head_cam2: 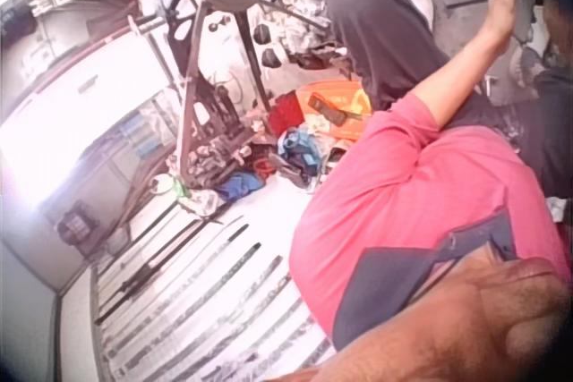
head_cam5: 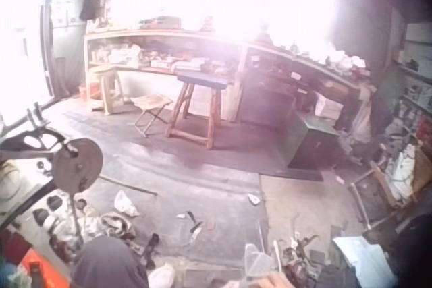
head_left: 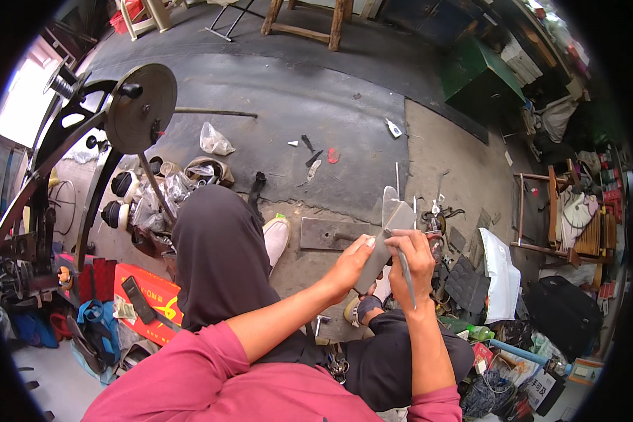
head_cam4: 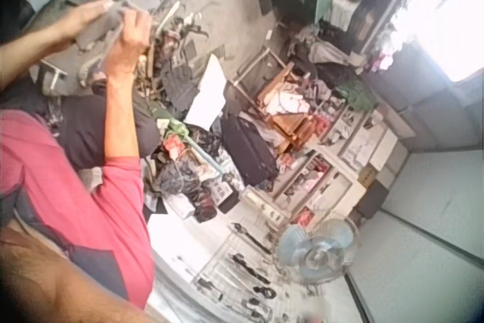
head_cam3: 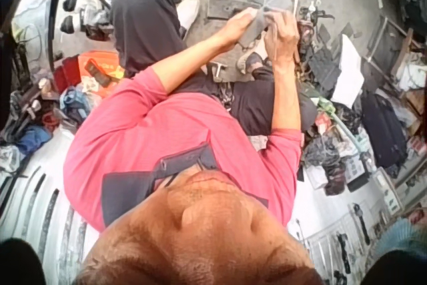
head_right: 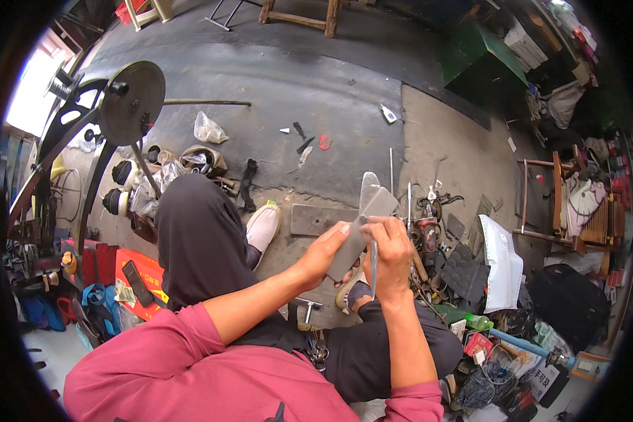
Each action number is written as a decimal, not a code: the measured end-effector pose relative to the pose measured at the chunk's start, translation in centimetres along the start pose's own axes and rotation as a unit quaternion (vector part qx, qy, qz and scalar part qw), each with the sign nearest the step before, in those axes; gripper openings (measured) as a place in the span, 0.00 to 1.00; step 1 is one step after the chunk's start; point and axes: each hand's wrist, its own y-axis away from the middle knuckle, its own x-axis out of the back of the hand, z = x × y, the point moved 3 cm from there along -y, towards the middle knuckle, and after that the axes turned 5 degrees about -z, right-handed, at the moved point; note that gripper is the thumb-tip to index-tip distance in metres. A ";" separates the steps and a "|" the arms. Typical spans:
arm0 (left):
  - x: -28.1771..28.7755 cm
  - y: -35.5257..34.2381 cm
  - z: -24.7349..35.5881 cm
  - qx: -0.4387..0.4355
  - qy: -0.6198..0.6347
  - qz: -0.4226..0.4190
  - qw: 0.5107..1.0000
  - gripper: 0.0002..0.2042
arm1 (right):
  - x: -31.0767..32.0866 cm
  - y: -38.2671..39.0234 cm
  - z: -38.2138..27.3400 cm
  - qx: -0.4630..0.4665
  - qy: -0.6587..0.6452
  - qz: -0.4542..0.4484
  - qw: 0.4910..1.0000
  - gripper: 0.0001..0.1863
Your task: The person measures a metal tool with a caliper, then sharpens it on a grinding stone. They repeatedly measure and sharpen the tool, and briefly handle a phone.
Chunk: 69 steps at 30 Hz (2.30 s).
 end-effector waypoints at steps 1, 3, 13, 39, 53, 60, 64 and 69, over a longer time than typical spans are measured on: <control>0.0 0.0 0.0 -0.015 0.001 0.001 1.000 0.16 | 0.0 0.2 -0.5 0.055 -0.014 0.006 0.998 0.12; 0.0 0.0 -0.2 -0.010 0.000 0.001 1.000 0.16 | 0.1 -0.2 -0.1 0.025 -0.010 0.021 0.999 0.12; 0.2 0.1 -0.3 -0.012 0.010 -0.015 1.000 0.15 | 0.0 -0.1 -1.0 0.070 -0.017 0.006 0.997 0.12; 0.9 0.5 -0.1 -0.002 -0.030 -0.028 0.999 0.22 | 0.6 -0.8 5.6 -0.210 -0.348 0.086 0.910 0.05; 0.6 -1.1 -0.3 -0.027 -0.042 -0.004 0.999 0.23 | 3.3 -0.6 1.8 -0.231 -0.662 0.089 0.707 0.09; 0.0 -2.6 -1.7 -0.049 -0.059 0.029 0.997 0.23 | 4.0 -0.9 2.4 -0.231 -0.629 0.092 0.737 0.08; 1.0 -3.5 -1.9 -0.145 -0.168 0.087 0.971 0.25 | 4.8 -0.7 3.5 -0.210 -0.624 0.110 0.744 0.09; 2.2 -3.2 -0.5 -0.202 -0.155 0.178 0.950 0.19 | 5.3 -0.9 5.3 -0.179 -0.583 0.099 0.786 0.15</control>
